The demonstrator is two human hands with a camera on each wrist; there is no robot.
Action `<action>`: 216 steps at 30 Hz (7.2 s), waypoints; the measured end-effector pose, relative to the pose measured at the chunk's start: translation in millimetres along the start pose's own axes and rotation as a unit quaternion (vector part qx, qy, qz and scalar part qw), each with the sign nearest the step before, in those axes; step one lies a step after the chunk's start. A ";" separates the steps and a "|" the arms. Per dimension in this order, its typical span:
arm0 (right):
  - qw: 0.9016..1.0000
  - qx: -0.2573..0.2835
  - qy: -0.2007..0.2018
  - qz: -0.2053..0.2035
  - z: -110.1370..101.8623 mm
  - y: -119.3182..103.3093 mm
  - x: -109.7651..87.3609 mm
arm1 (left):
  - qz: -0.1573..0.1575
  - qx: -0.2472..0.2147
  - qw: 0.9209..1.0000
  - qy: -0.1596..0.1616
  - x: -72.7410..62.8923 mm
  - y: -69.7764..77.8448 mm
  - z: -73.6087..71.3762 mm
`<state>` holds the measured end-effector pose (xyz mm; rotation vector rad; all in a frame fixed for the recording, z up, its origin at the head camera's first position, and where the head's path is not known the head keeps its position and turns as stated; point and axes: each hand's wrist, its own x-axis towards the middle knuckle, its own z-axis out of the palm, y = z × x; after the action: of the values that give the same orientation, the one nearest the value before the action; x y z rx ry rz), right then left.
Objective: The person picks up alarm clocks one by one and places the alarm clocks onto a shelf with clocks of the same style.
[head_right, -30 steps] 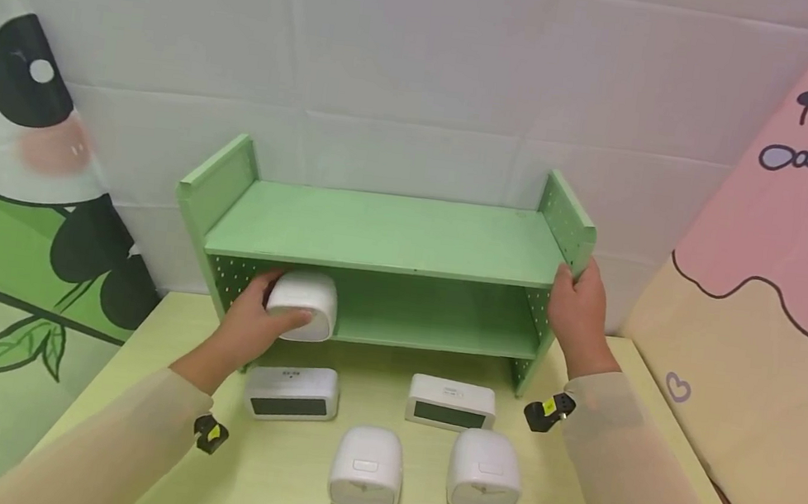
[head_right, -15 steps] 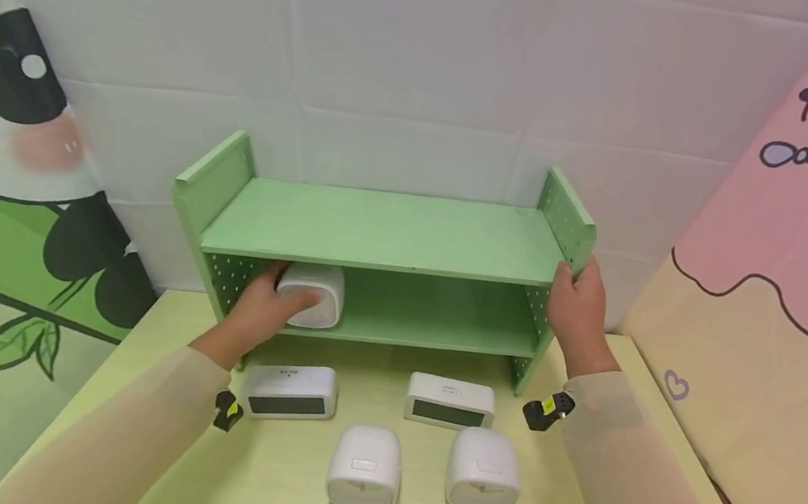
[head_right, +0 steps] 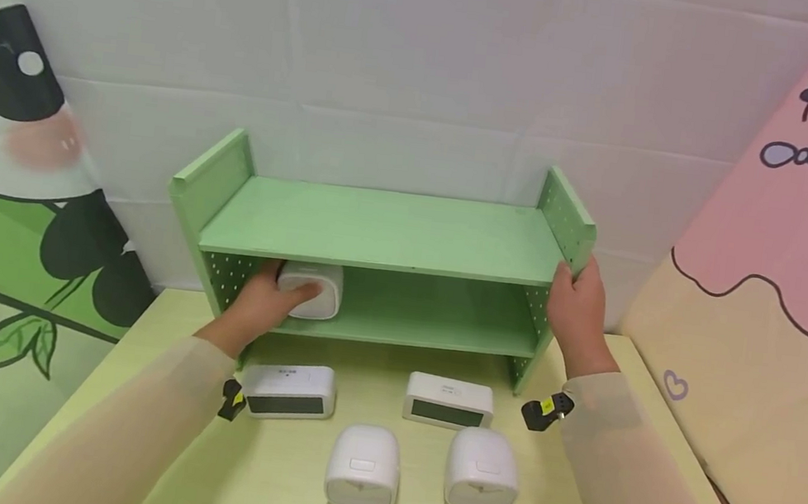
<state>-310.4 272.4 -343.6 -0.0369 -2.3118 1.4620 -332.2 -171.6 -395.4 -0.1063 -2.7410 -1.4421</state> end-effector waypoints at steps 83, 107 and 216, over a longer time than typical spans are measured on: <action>1.000 0.018 0.007 0.015 1.9 -2.7 0.5 | 0.036 -0.131 0.980 0.147 -198.4 7.9 137.2; 1.000 0.024 0.007 0.015 2.2 -3.5 0.6 | -0.041 -0.153 0.972 0.175 -207.2 5.2 195.0; 0.999 0.043 0.010 0.006 2.7 1.2 0.9 | 0.053 -0.182 0.974 0.123 -58.8 115.0 146.8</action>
<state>-312.4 270.8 -345.3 -0.0403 -2.2352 1.5576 -265.2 11.9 -388.2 -0.0783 -2.2215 -1.7742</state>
